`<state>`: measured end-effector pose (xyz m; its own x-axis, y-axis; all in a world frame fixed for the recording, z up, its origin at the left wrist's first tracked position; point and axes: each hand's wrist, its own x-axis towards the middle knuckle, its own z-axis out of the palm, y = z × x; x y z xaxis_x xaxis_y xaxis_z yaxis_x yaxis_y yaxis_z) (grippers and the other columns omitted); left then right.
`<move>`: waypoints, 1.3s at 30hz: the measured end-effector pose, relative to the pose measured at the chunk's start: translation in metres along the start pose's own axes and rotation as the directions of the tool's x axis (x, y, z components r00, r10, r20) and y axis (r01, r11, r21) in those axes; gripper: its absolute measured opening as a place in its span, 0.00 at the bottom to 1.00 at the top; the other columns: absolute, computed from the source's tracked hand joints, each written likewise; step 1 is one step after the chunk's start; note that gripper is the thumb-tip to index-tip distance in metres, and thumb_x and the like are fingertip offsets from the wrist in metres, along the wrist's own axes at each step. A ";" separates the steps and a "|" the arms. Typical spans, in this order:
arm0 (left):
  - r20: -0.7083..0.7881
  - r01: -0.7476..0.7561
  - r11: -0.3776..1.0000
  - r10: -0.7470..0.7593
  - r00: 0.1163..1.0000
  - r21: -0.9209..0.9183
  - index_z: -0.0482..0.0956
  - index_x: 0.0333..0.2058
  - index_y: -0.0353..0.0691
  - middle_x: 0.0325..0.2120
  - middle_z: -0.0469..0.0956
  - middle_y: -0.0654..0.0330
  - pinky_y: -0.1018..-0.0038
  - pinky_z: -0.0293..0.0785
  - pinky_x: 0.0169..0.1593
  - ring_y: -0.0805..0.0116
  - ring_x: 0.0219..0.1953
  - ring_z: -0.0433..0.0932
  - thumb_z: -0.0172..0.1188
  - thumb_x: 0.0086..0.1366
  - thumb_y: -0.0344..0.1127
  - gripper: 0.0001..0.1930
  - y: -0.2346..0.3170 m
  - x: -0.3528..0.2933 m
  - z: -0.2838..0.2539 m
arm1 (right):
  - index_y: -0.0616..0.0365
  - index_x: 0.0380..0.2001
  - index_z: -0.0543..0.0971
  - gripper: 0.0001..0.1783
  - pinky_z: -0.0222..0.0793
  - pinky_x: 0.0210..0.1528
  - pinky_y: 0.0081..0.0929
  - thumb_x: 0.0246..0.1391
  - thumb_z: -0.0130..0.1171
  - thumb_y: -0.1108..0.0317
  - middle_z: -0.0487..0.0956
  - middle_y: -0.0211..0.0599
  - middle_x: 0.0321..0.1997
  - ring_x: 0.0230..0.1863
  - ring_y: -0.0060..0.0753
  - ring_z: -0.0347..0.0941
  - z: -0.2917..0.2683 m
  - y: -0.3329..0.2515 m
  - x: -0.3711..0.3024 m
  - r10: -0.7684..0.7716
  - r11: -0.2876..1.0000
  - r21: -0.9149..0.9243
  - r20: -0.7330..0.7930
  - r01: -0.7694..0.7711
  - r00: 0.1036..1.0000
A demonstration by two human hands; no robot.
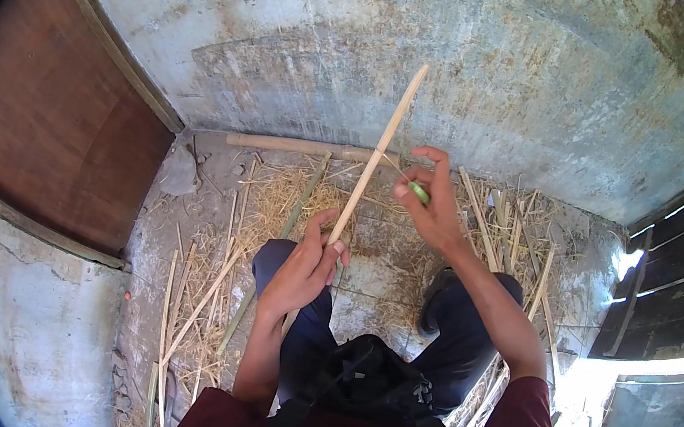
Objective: The person whittles a thin wooden rod by hand using a small knife, shaving off pieces of wood to thin one end.
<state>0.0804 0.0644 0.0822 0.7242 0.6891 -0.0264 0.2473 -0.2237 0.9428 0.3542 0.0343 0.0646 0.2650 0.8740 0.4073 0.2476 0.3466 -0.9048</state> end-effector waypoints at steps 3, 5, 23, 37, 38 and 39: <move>0.013 0.005 1.000 -0.005 1.000 -0.025 0.50 0.75 0.34 0.36 0.79 0.57 0.77 0.72 0.31 0.76 0.24 0.72 0.45 0.86 0.32 0.26 -0.002 0.001 0.006 | 0.54 0.71 0.62 0.37 0.75 0.45 0.25 0.65 0.71 0.70 0.86 0.36 0.42 0.44 0.24 0.82 0.016 -0.012 0.001 0.078 0.988 0.133 0.039 -0.083 0.996; 0.031 -0.002 1.000 0.003 1.000 -0.025 0.50 0.75 0.35 0.37 0.79 0.57 0.77 0.71 0.31 0.76 0.24 0.71 0.45 0.86 0.32 0.26 -0.004 0.003 0.010 | 0.53 0.71 0.62 0.39 0.77 0.47 0.26 0.65 0.73 0.70 0.86 0.36 0.44 0.48 0.25 0.83 0.014 -0.013 0.001 0.142 0.970 0.190 0.057 -0.151 0.988; -0.140 0.021 0.999 -0.028 0.990 -0.047 0.56 0.74 0.40 0.45 0.81 0.55 0.74 0.83 0.43 0.71 0.43 0.84 0.74 0.69 0.25 0.42 -0.034 -0.026 0.022 | 0.55 0.68 0.65 0.39 0.82 0.56 0.32 0.61 0.78 0.69 0.88 0.36 0.42 0.53 0.28 0.86 0.006 -0.005 0.009 0.249 0.942 0.212 0.072 -0.259 0.966; -0.269 0.141 0.989 -0.148 0.952 -0.044 0.86 0.47 0.34 0.23 0.81 0.64 0.77 0.73 0.31 0.78 0.27 0.79 0.66 0.75 0.30 0.07 -0.022 -0.065 0.031 | 0.57 0.67 0.66 0.33 0.79 0.48 0.28 0.66 0.72 0.70 0.88 0.36 0.41 0.47 0.24 0.84 -0.003 -0.005 0.014 0.148 0.976 0.170 -0.053 -0.137 0.988; -0.293 0.131 0.991 -0.130 0.947 -0.018 0.86 0.46 0.34 0.22 0.80 0.65 0.78 0.71 0.30 0.80 0.26 0.78 0.66 0.76 0.30 0.06 -0.021 -0.063 0.030 | 0.57 0.66 0.66 0.30 0.78 0.46 0.28 0.68 0.70 0.69 0.88 0.36 0.41 0.45 0.25 0.83 -0.004 -0.005 0.014 0.109 0.989 0.110 -0.079 -0.100 0.991; -0.311 0.099 0.994 -0.082 0.947 0.039 0.86 0.46 0.34 0.22 0.81 0.64 0.76 0.72 0.30 0.79 0.26 0.78 0.66 0.76 0.30 0.06 -0.021 -0.059 0.028 | 0.58 0.65 0.66 0.28 0.77 0.45 0.29 0.69 0.68 0.69 0.88 0.37 0.41 0.44 0.25 0.82 -0.006 -0.009 0.013 0.069 0.997 0.049 -0.101 -0.064 0.992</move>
<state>0.0501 0.0092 0.0546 0.4653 0.8851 0.0015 0.3425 -0.1816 0.9218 0.3609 0.0411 0.0786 0.3746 0.8567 0.3545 0.1842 0.3060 -0.9340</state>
